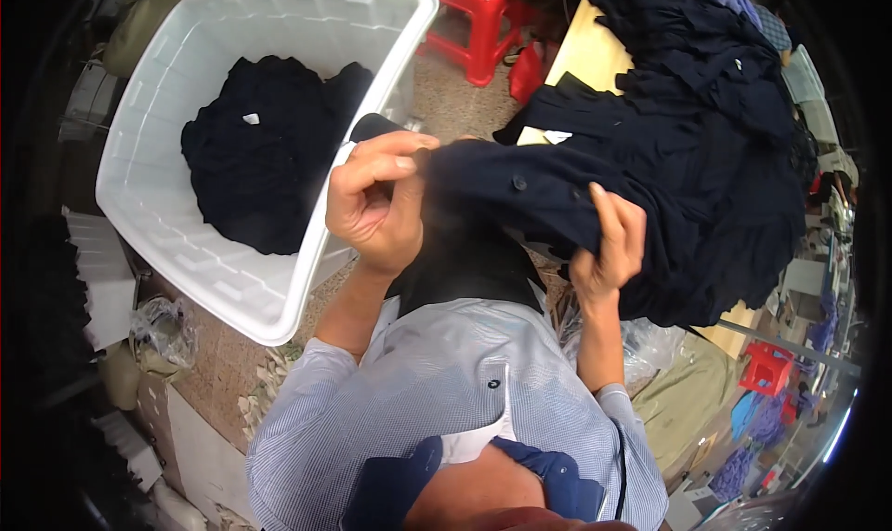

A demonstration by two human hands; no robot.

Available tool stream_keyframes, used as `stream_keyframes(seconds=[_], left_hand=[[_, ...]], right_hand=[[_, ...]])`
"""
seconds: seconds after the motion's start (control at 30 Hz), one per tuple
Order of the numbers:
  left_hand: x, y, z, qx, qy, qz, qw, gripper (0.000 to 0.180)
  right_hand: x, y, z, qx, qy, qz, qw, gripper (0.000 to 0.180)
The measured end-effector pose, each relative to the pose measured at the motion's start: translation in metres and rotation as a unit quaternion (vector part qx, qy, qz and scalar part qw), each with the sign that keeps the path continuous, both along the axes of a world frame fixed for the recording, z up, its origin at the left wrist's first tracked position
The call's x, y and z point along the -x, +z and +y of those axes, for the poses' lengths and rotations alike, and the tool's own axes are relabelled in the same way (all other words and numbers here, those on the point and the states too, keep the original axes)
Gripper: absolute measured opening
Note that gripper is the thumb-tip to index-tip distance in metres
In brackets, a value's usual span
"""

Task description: Inspecting and buttoning dark-colored garments in a textile factory setting.

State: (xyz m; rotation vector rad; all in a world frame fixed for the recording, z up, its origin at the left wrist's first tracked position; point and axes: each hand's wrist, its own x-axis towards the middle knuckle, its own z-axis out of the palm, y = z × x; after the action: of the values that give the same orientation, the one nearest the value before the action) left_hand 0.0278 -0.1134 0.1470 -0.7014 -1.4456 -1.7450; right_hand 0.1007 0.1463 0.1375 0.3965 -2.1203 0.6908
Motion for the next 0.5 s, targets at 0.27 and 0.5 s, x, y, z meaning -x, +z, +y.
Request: stream_keyframes(seconds=[0.27,0.5], left_hand=[[-0.016,0.01,-0.012,0.087,0.058,0.036,0.994,0.022],[-0.016,0.015,-0.015,0.099,0.048,0.047,0.993,0.019]], right_hand=[[-0.009,0.008,0.001,0.007,0.034,0.083,0.996,0.047],[-0.004,0.006,-0.004,0.019,0.053,0.068,0.996,0.037]])
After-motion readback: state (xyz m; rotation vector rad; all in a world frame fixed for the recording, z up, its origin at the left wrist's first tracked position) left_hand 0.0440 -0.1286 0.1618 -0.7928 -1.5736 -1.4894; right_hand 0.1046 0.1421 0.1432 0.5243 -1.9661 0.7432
